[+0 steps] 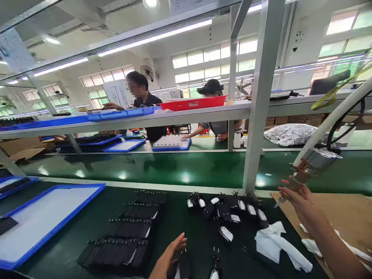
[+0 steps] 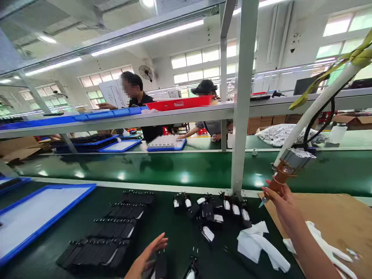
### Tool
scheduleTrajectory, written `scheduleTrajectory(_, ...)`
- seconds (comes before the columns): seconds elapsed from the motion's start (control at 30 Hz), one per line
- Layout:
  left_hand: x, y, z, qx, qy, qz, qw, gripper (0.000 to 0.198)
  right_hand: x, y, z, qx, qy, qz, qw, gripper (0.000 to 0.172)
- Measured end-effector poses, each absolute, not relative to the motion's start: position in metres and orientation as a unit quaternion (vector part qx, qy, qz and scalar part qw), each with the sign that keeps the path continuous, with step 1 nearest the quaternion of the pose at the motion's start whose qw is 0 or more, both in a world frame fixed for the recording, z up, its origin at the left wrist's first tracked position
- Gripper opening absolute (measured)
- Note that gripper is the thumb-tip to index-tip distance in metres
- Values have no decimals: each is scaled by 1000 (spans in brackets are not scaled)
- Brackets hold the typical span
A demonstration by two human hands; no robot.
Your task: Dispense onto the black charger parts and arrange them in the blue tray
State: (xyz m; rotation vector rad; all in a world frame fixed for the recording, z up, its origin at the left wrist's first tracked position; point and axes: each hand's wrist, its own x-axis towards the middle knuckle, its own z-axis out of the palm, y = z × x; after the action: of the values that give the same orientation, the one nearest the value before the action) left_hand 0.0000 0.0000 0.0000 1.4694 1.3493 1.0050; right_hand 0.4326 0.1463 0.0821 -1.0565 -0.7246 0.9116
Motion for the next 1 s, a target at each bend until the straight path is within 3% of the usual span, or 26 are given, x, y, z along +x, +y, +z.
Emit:
scheduleTrajectory(0.23, 12, -7, -9, 548, 527, 490, 426, 81, 386, 96, 82, -439, -379, 450, 679, 59)
scheduleTrajectory(0.47, 34, -12, -18, 539, 588, 503, 333, 76, 328, 48, 93, -394, -361, 467, 705, 51)
scheduleTrajectory(0.67, 22, -7, -14, 438, 553, 596, 384, 63, 292, 37, 105, -288, -376, 503, 723, 45)
scheduleTrajectory(0.73, 16, -10, -11, 437, 562, 578, 399, 53, 280, 35, 110, -254, -389, 507, 726, 51)
scheduleTrajectory(0.83, 17, -21, -8, 511, 599, 520, 330, 36, 262, 33, 120, -221, -395, 518, 726, 56)
scheduleTrajectory(1.0, 40, -33, -12, 606, 641, 430, 193, 46, 230, 30, 137, -177, -384, 541, 727, 48)
